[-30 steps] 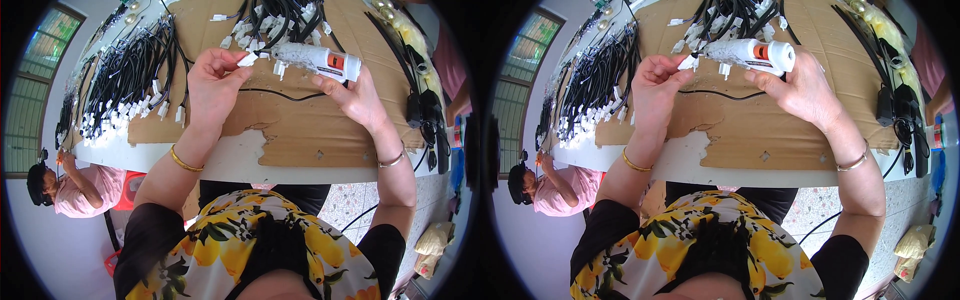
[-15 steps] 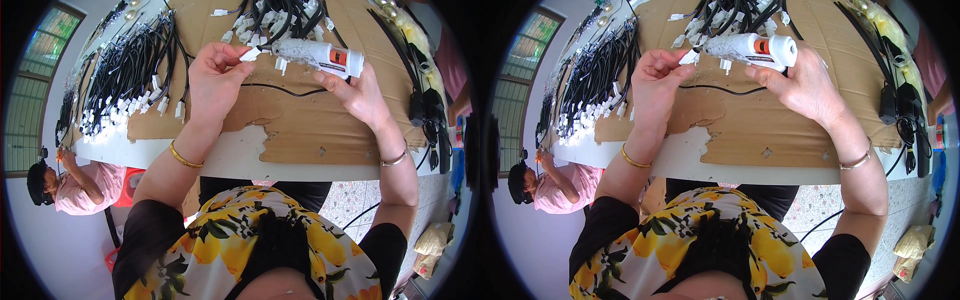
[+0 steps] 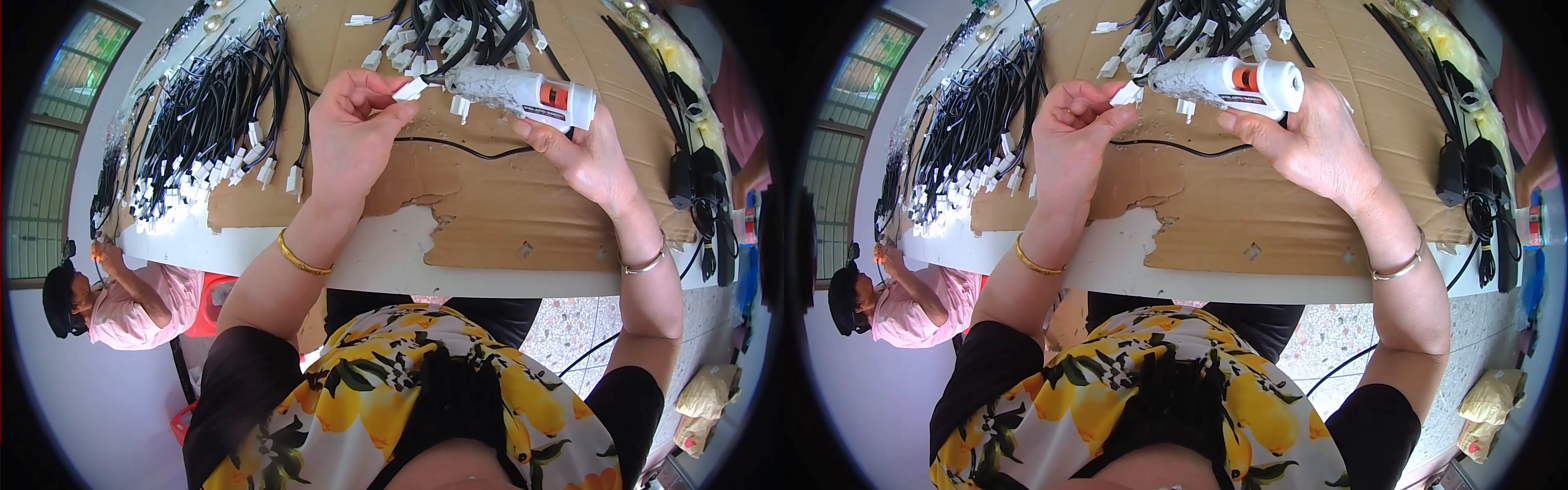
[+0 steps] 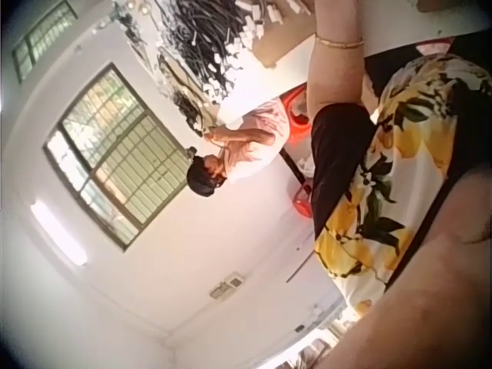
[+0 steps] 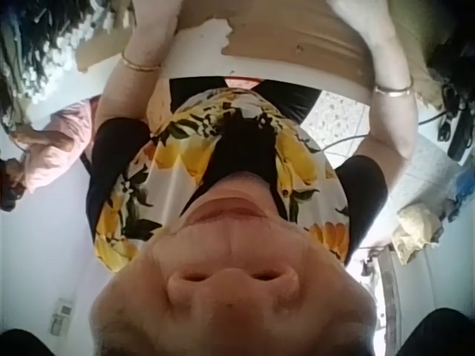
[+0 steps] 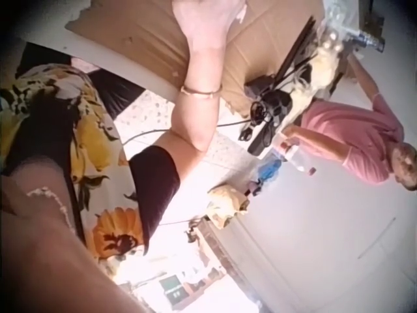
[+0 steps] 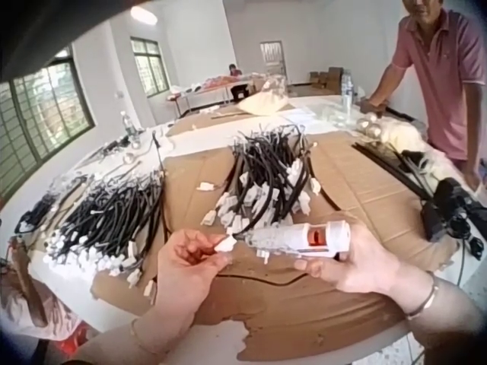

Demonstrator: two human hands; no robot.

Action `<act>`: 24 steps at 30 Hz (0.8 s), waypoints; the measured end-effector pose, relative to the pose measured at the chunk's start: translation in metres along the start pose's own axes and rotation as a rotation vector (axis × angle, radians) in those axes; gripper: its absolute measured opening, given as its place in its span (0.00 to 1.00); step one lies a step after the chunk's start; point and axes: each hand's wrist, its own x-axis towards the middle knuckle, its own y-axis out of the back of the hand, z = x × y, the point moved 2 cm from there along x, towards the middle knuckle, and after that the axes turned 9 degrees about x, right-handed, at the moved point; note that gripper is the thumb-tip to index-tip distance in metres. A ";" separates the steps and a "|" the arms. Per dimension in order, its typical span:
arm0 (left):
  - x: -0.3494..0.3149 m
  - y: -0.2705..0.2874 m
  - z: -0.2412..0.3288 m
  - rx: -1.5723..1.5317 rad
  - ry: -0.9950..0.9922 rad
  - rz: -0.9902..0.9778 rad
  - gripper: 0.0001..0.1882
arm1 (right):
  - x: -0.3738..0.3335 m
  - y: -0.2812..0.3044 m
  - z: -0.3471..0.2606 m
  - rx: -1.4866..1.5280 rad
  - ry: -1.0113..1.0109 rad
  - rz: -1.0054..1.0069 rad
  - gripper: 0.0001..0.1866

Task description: Gluing white connector pieces onto black wire bundles using a hot glue gun.

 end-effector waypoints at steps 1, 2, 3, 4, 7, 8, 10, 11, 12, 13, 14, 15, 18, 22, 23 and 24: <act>0.000 0.000 0.000 -0.014 0.008 0.000 0.11 | 0.000 0.000 0.000 -0.020 0.008 -0.003 0.19; 0.001 0.000 0.000 -0.014 0.006 0.000 0.11 | 0.000 0.001 0.000 -0.039 0.016 -0.006 0.19; 0.001 0.000 -0.001 -0.060 0.029 0.001 0.11 | 0.001 0.001 0.000 -0.040 0.018 -0.005 0.19; 0.001 0.000 -0.001 -0.106 0.052 0.001 0.10 | 0.001 0.001 0.001 -0.034 0.030 -0.007 0.18; 0.001 0.001 0.000 -0.165 0.090 -0.012 0.09 | 0.001 0.002 0.001 -0.044 0.046 -0.009 0.18; 0.002 0.001 0.000 -0.165 0.088 -0.012 0.09 | 0.001 0.002 0.001 -0.059 0.050 -0.009 0.18; 0.002 0.000 -0.001 -0.180 0.089 -0.032 0.08 | 0.004 -0.001 0.005 -0.004 0.192 0.067 0.15; 0.001 0.000 -0.001 -0.181 0.089 -0.034 0.08 | 0.003 -0.001 0.005 0.052 0.333 0.143 0.13; 0.001 0.000 -0.001 -0.200 0.107 -0.051 0.07 | 0.002 -0.001 0.005 0.051 0.332 0.144 0.13; 0.001 0.000 -0.001 -0.216 0.124 -0.065 0.07 | 0.002 -0.001 0.005 0.024 0.335 0.151 0.13; 0.001 0.000 -0.001 -0.216 0.122 -0.064 0.07 | 0.002 -0.001 0.005 -0.003 0.337 0.158 0.13; 0.001 0.000 -0.001 -0.237 0.135 -0.087 0.06 | 0.003 -0.001 0.005 -0.002 0.339 0.158 0.13; 0.001 -0.001 -0.002 -0.276 0.154 -0.141 0.05 | 0.001 0.002 0.002 0.012 0.334 0.157 0.13; 0.003 0.000 -0.005 -0.369 0.194 -0.232 0.03 | 0.000 0.004 -0.001 0.004 0.036 0.009 0.18; 0.004 0.000 -0.005 -0.370 0.195 -0.232 0.03 | 0.001 0.003 -0.001 -0.001 0.031 0.008 0.18; 0.004 0.000 -0.005 -0.384 0.200 -0.241 0.03 | 0.001 0.003 -0.001 -0.002 0.030 0.007 0.18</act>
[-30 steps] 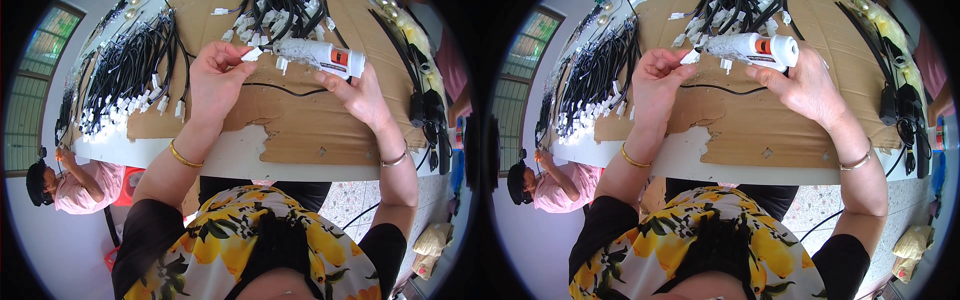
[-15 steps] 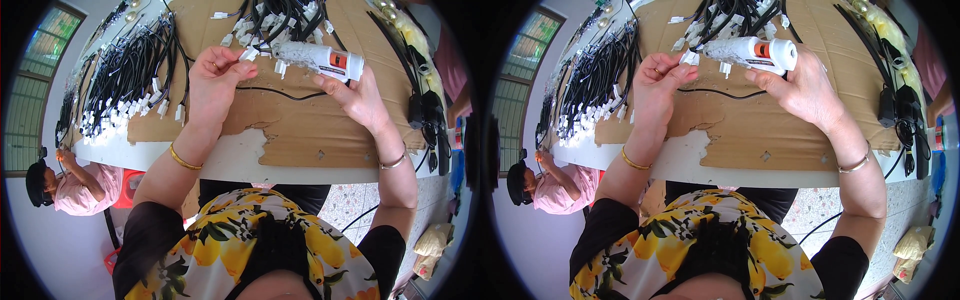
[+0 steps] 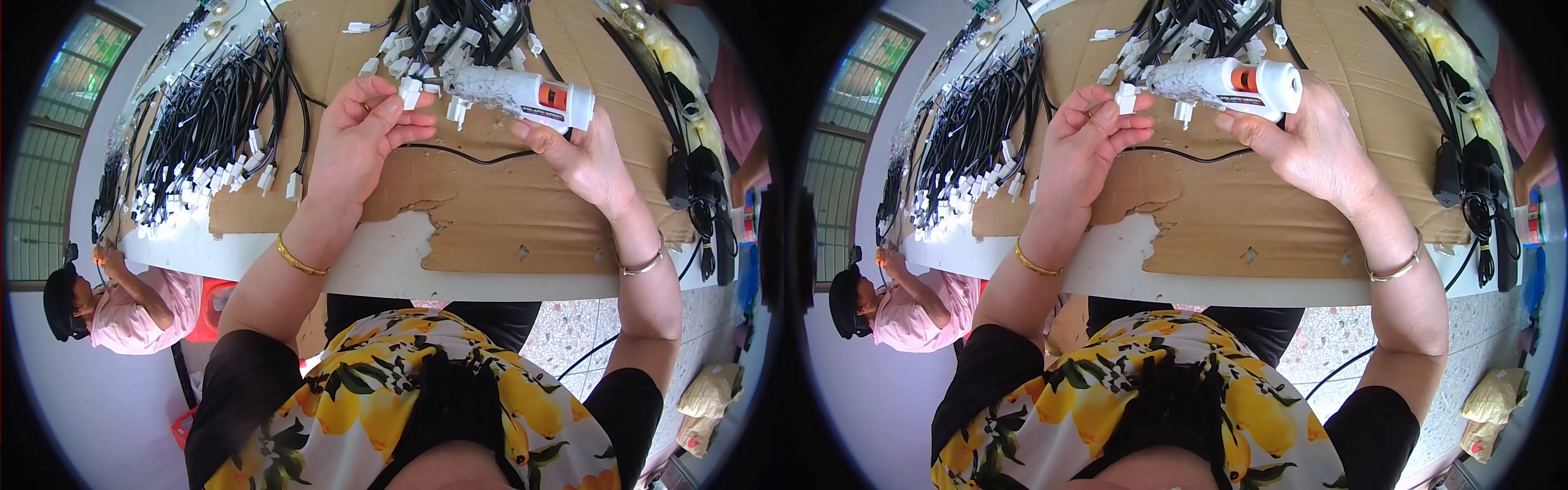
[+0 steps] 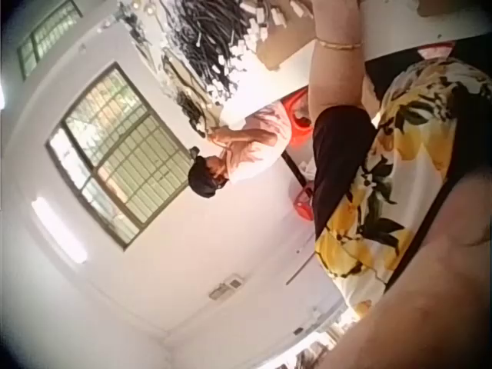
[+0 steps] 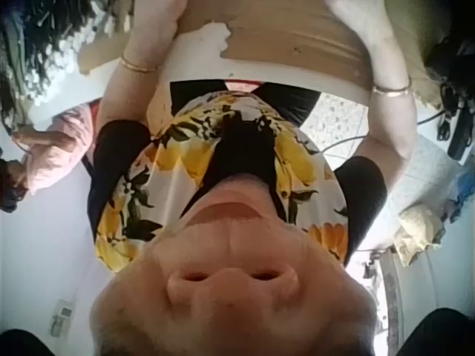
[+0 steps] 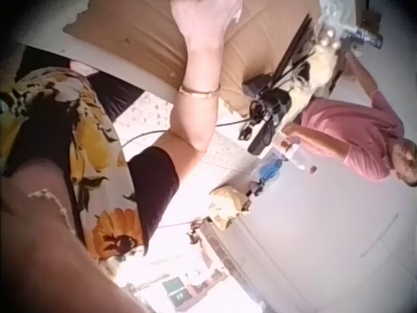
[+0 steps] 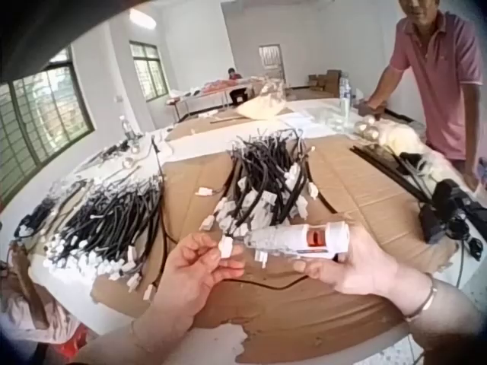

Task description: Gluing white connector pieces onto black wire bundles using a hot glue gun.

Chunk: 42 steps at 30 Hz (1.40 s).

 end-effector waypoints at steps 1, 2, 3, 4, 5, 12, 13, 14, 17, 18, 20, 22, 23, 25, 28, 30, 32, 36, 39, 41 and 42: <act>0.000 -0.001 0.000 -0.013 0.005 -0.011 0.03 | -0.001 0.000 0.000 -0.026 0.001 -0.006 0.18; -0.001 -0.002 0.001 -0.012 0.005 -0.011 0.03 | -0.001 0.000 0.000 -0.051 0.001 -0.012 0.18; -0.001 -0.003 0.001 0.014 0.003 -0.012 0.03 | -0.002 0.001 0.000 -0.051 0.001 -0.011 0.18; -0.001 -0.004 0.002 0.041 0.000 -0.014 0.04 | -0.002 0.001 0.002 -0.027 0.009 -0.002 0.18; -0.001 -0.004 0.002 0.042 -0.001 -0.014 0.04 | -0.002 0.001 0.002 -0.002 0.017 0.008 0.19; -0.003 -0.006 0.004 0.055 0.004 -0.052 0.04 | -0.002 0.001 0.000 0.015 0.042 0.013 0.19; -0.003 -0.006 0.004 0.056 0.007 -0.055 0.05 | -0.002 0.001 -0.002 0.004 0.024 0.008 0.19; -0.003 -0.006 0.003 0.056 0.008 -0.055 0.05 | -0.002 0.001 -0.002 -0.008 0.006 0.003 0.19; -0.003 -0.006 0.003 0.057 0.008 -0.049 0.06 | -0.002 0.001 -0.002 -0.009 0.040 0.020 0.19; -0.003 -0.005 0.003 0.063 0.013 -0.041 0.06 | -0.002 0.001 -0.003 -0.009 0.040 0.020 0.19; -0.003 -0.005 0.002 0.069 0.020 -0.033 0.07 | -0.001 0.001 -0.004 -0.057 -0.028 0.021 0.19; -0.002 -0.004 0.002 0.081 0.032 -0.008 0.07 | -0.002 0.001 -0.003 -0.036 -0.007 0.023 0.19; -0.003 -0.004 0.002 0.081 0.033 -0.006 0.07 | -0.002 0.000 -0.003 -0.014 0.014 0.025 0.19; -0.002 -0.003 0.001 0.060 0.041 0.015 0.07 | 0.001 -0.002 0.004 0.002 0.167 0.080 0.16; -0.001 -0.002 -0.001 0.049 0.045 0.001 0.07 | 0.000 -0.003 0.005 0.027 0.306 0.135 0.13; -0.002 -0.003 0.000 0.049 0.050 0.000 0.08 | 0.000 -0.002 0.002 0.038 0.294 0.132 0.13; -0.002 -0.003 0.000 0.048 0.055 -0.002 0.08 | -0.001 -0.001 0.002 -0.003 0.004 0.022 0.21; -0.003 -0.002 0.000 0.041 0.043 -0.003 0.06 | 0.000 -0.002 0.002 -0.016 -0.004 0.019 0.22; -0.004 -0.002 0.001 0.031 0.029 0.004 0.05 | -0.001 -0.002 -0.002 -0.005 -0.014 0.029 0.23; -0.003 -0.002 0.000 0.030 0.026 0.007 0.04 | -0.001 -0.002 -0.001 -0.020 -0.041 0.037 0.23; -0.003 -0.002 -0.002 0.052 0.015 0.012 0.04 | -0.001 -0.001 0.000 -0.021 -0.041 0.038 0.23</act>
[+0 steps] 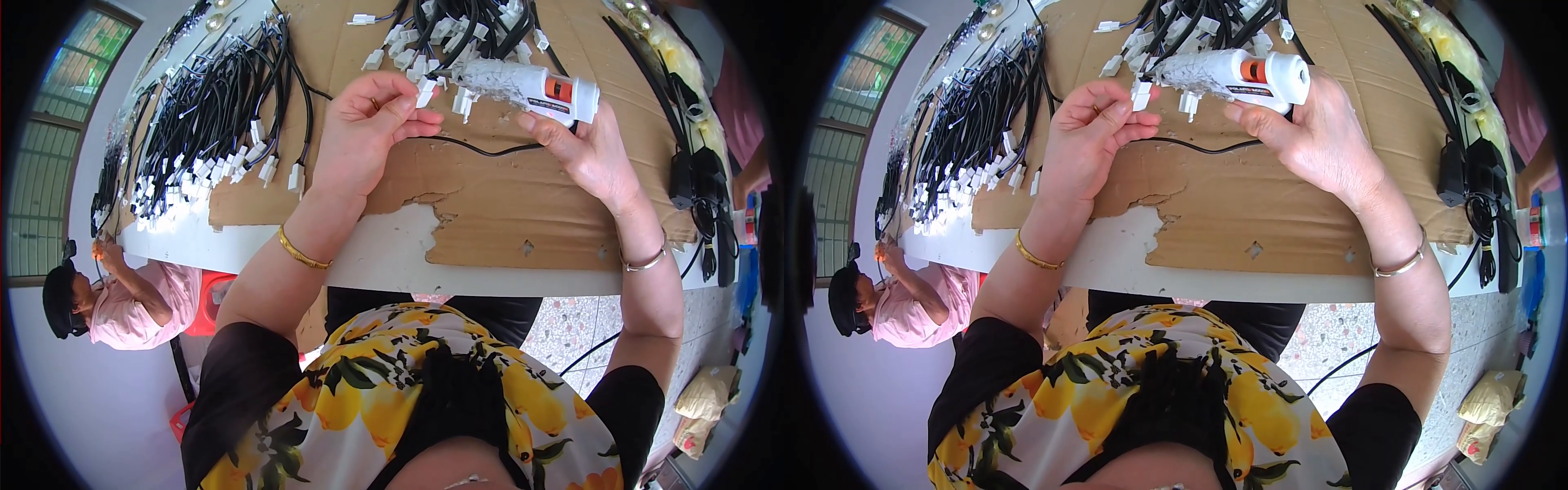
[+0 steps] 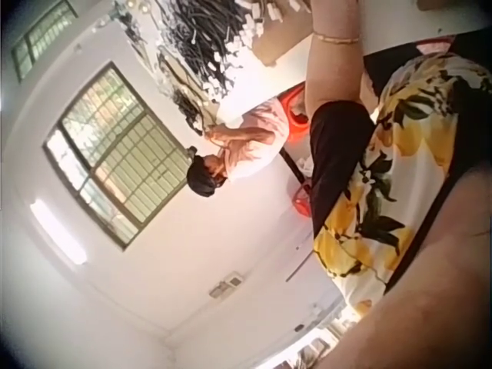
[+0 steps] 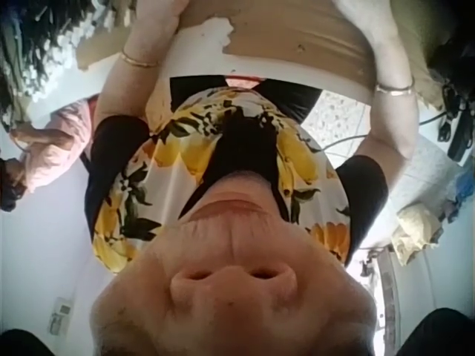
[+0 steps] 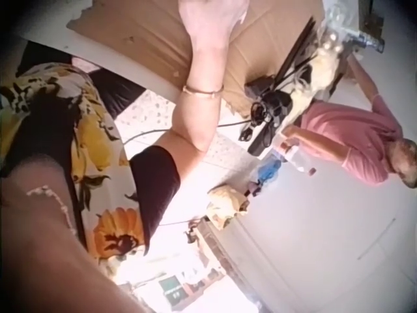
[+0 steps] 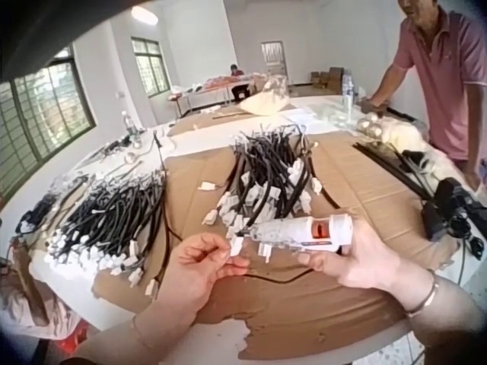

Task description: Gluing white connector pieces onto black wire bundles using a hot glue gun.

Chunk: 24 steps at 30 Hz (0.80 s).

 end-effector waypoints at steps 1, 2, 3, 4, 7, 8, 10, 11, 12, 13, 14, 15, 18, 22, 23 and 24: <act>0.000 0.000 0.000 0.024 -0.010 0.006 0.03 | 0.000 0.000 0.001 -0.001 0.023 0.000 0.23; -0.001 -0.001 0.000 0.025 -0.011 0.005 0.03 | 0.000 0.001 0.001 -0.003 0.046 0.000 0.22; -0.002 -0.001 0.002 0.042 -0.023 0.022 0.03 | 0.000 0.001 0.000 -0.002 0.046 0.001 0.22; -0.002 -0.002 0.003 0.059 -0.036 0.038 0.03 | 0.000 0.000 0.000 -0.016 0.027 -0.008 0.22; -0.003 -0.003 0.004 0.157 -0.069 0.086 0.01 | 0.000 0.000 0.002 -0.029 0.033 -0.017 0.22; -0.003 -0.004 0.004 0.157 -0.069 0.086 0.01 | 0.000 0.000 0.002 -0.029 0.060 -0.016 0.21; -0.002 -0.004 0.005 0.242 -0.079 0.117 0.01 | 0.000 0.000 -0.001 -0.032 0.051 -0.021 0.21; -0.002 -0.004 0.005 0.242 -0.079 0.116 0.01 | 0.000 0.000 -0.001 -0.035 0.043 -0.026 0.20; -0.003 -0.004 0.004 0.239 -0.084 0.130 0.02 | 0.000 0.000 -0.001 -0.035 0.044 -0.025 0.20; -0.003 -0.004 0.004 0.235 -0.088 0.143 0.03 | 0.000 0.000 -0.001 -0.031 0.048 -0.021 0.19; -0.002 -0.004 0.004 0.236 -0.089 0.142 0.03 | 0.000 0.001 0.000 -0.027 0.053 -0.016 0.19; -0.001 -0.003 0.004 0.215 -0.082 0.145 0.04 | 0.000 0.001 -0.002 -0.027 0.053 -0.015 0.19; -0.002 -0.003 0.005 0.199 -0.068 0.152 0.06 | -0.001 0.002 -0.004 -0.007 0.021 0.002 0.18; -0.001 -0.003 0.005 0.189 -0.052 0.152 0.07 | 0.000 0.002 -0.004 -0.074 0.043 -0.043 0.17; 0.000 -0.002 0.004 0.189 -0.051 0.152 0.07 | 0.000 0.002 -0.004 -0.078 0.027 -0.050 0.17; 0.000 -0.002 0.003 0.195 -0.058 0.163 0.07 | 0.000 0.002 -0.003 -0.078 0.027 -0.050 0.17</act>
